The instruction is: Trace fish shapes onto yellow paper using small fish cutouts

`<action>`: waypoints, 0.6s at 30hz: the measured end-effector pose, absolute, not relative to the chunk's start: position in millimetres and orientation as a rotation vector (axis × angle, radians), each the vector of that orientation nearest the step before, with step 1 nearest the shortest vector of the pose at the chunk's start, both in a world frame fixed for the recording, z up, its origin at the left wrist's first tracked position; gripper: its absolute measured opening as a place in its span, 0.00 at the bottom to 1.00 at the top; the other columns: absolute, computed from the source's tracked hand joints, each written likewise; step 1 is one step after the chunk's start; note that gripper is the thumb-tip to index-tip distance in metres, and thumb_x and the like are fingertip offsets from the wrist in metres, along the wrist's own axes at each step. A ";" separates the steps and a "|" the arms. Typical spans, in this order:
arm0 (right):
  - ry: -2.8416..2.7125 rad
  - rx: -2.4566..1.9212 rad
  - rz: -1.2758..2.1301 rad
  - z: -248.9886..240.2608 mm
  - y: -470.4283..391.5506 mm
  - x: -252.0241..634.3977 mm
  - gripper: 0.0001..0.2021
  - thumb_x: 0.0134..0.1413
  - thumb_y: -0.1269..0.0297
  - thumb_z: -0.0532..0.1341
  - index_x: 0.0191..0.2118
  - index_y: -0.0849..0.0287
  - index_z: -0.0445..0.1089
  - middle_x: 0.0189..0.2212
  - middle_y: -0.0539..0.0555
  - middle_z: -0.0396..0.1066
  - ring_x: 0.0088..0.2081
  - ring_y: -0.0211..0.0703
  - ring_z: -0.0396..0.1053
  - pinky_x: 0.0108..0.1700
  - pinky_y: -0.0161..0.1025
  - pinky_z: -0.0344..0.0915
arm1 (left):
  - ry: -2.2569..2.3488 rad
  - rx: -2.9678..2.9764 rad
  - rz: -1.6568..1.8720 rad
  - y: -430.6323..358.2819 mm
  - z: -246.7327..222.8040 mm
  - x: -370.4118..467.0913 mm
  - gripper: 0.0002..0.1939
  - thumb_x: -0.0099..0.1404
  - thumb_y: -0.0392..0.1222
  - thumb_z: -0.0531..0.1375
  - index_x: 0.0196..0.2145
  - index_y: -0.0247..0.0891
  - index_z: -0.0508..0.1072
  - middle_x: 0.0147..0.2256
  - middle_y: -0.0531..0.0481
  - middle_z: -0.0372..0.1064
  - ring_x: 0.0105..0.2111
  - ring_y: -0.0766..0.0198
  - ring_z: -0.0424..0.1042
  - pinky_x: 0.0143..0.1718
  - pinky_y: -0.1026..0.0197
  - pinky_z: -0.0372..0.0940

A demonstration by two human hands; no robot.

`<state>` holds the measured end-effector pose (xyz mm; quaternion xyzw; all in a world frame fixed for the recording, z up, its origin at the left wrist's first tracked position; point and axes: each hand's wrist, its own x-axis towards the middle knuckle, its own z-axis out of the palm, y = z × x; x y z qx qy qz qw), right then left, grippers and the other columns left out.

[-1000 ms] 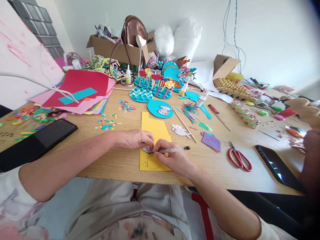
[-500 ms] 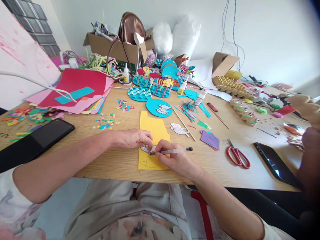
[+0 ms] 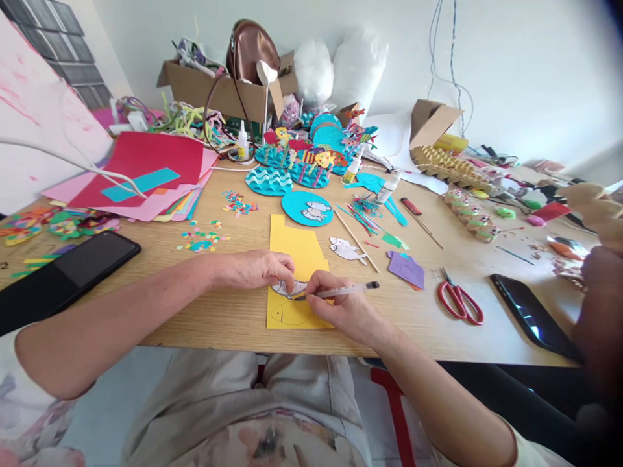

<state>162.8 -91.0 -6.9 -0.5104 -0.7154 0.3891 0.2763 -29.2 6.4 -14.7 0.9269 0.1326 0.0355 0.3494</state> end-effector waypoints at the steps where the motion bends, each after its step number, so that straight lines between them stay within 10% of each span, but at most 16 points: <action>1: -1.917 -1.369 1.049 -6.7 -91.1 162.7 0.03 0.47 0.72 0.54 0.26 0.59 0.61 0.20 0.45 0.58 0.23 0.31 0.53 0.23 0.29 0.49 | 0.342 2.401 0.091 6.4 -15.2 -29.4 0.18 0.58 0.24 0.48 0.35 0.40 0.74 0.38 0.52 0.64 0.36 0.68 0.64 0.38 0.69 0.57; 18: -1.884 -1.402 1.095 -6.3 -92.0 162.7 0.03 0.47 0.73 0.54 0.26 0.59 0.61 0.20 0.44 0.58 0.22 0.31 0.53 0.23 0.30 0.49 | 0.344 2.353 0.102 6.0 -19.4 -29.6 0.15 0.61 0.29 0.50 0.35 0.41 0.74 0.38 0.51 0.64 0.37 0.67 0.65 0.39 0.67 0.58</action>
